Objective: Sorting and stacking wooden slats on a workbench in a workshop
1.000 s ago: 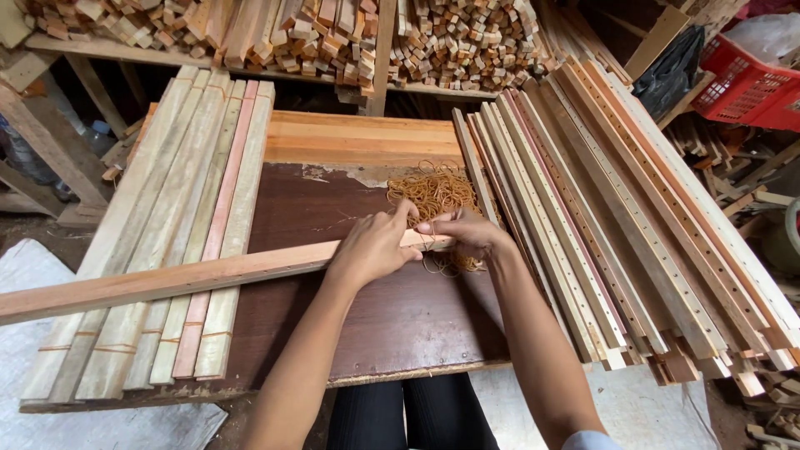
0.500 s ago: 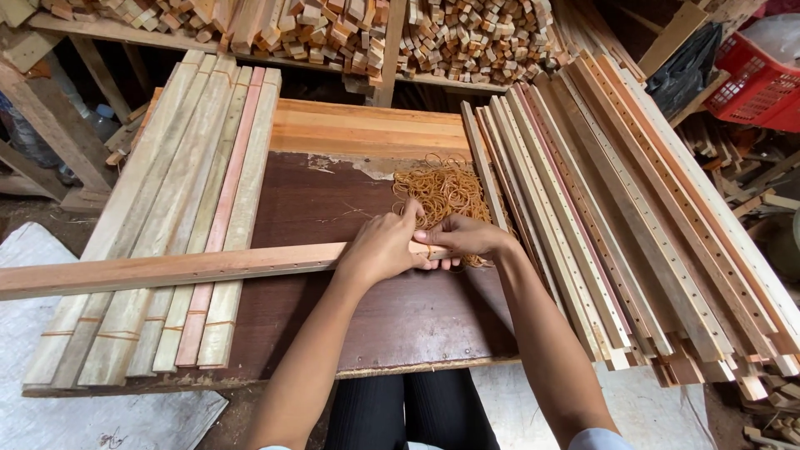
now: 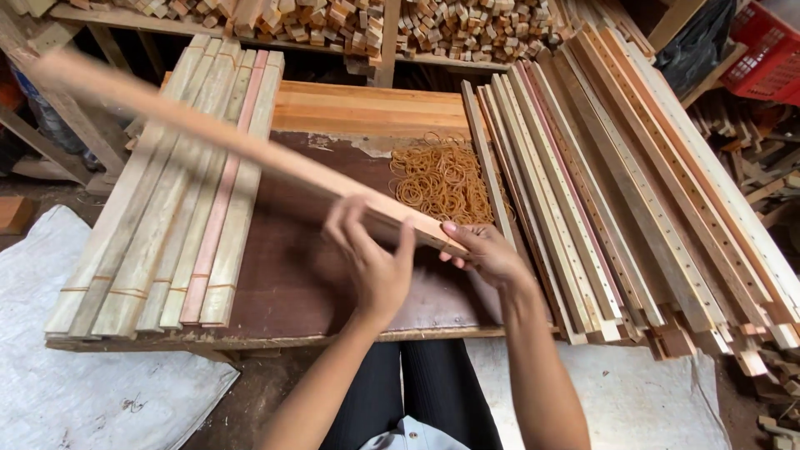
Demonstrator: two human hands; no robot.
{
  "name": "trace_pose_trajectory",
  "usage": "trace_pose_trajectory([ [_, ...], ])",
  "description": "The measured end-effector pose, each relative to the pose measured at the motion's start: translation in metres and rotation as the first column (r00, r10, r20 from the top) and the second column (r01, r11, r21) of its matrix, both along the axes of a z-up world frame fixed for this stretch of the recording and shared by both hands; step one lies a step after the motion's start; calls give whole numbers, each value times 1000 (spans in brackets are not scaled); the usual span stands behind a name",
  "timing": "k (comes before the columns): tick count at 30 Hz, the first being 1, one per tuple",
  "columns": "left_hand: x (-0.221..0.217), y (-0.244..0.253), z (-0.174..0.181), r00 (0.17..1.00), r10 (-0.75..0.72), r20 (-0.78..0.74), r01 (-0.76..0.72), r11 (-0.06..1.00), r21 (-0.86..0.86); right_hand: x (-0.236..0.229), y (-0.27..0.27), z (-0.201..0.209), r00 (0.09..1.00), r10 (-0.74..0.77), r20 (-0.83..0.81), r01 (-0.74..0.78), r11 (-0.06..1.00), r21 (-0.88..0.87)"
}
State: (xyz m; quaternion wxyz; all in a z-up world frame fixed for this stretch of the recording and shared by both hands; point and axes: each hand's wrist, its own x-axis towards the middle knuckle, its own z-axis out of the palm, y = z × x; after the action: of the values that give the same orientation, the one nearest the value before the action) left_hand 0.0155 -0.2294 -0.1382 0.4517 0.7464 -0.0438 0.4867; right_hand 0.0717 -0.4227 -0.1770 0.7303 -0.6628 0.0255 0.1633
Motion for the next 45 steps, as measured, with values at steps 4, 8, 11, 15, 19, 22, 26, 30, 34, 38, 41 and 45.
trace_pose_trajectory([
  [4, 36, -13, -15, 832, -392, -392, 232, 889, -395, -40, 48, -6, 964, -249, 94, 248, 969, 23],
  [8, 95, -28, -59, 752, -592, -291, 149, 582, -800, -59, 92, -39, 901, -389, 194, 394, 919, 11],
  [11, 81, -20, -52, 763, -492, -420, 31, 676, -736, -56, 89, -82, 948, -279, 155, 302, 942, -146],
  [15, 74, 21, -43, 658, -438, -612, 142, 871, -470, -52, 93, 16, 989, -116, 96, 100, 983, 157],
  [19, 51, 54, -4, 537, -494, -684, 283, 869, -405, 23, 81, 44, 988, 19, 156, -62, 959, 275],
  [22, 47, 95, 23, 419, -463, -781, 443, 855, -270, 57, 63, 60, 989, -91, 119, 45, 939, 341],
  [26, 49, 164, 81, 363, -203, -909, 680, 725, 109, 89, 27, 48, 972, -232, 18, 200, 871, 448],
  [30, 52, 212, 117, 433, 64, -899, 665, 651, 366, 84, 16, 40, 914, -392, -103, 394, 799, 454],
  [34, 37, 237, 117, 335, 273, -902, 486, 770, 414, 111, 16, 2, 872, -475, -119, 474, 758, 447],
  [38, 51, 255, 110, 180, 306, -935, 320, 880, 350, 97, 38, 26, 884, -456, -107, 450, 762, 466],
  [41, 60, 264, 95, 137, 416, -899, 270, 858, 438, 110, 42, 10, 895, -439, -78, 419, 769, 483],
  [45, 55, 205, 125, 190, 347, -918, 301, 870, 391, 104, 44, 20, 910, -405, -95, 401, 793, 460],
])
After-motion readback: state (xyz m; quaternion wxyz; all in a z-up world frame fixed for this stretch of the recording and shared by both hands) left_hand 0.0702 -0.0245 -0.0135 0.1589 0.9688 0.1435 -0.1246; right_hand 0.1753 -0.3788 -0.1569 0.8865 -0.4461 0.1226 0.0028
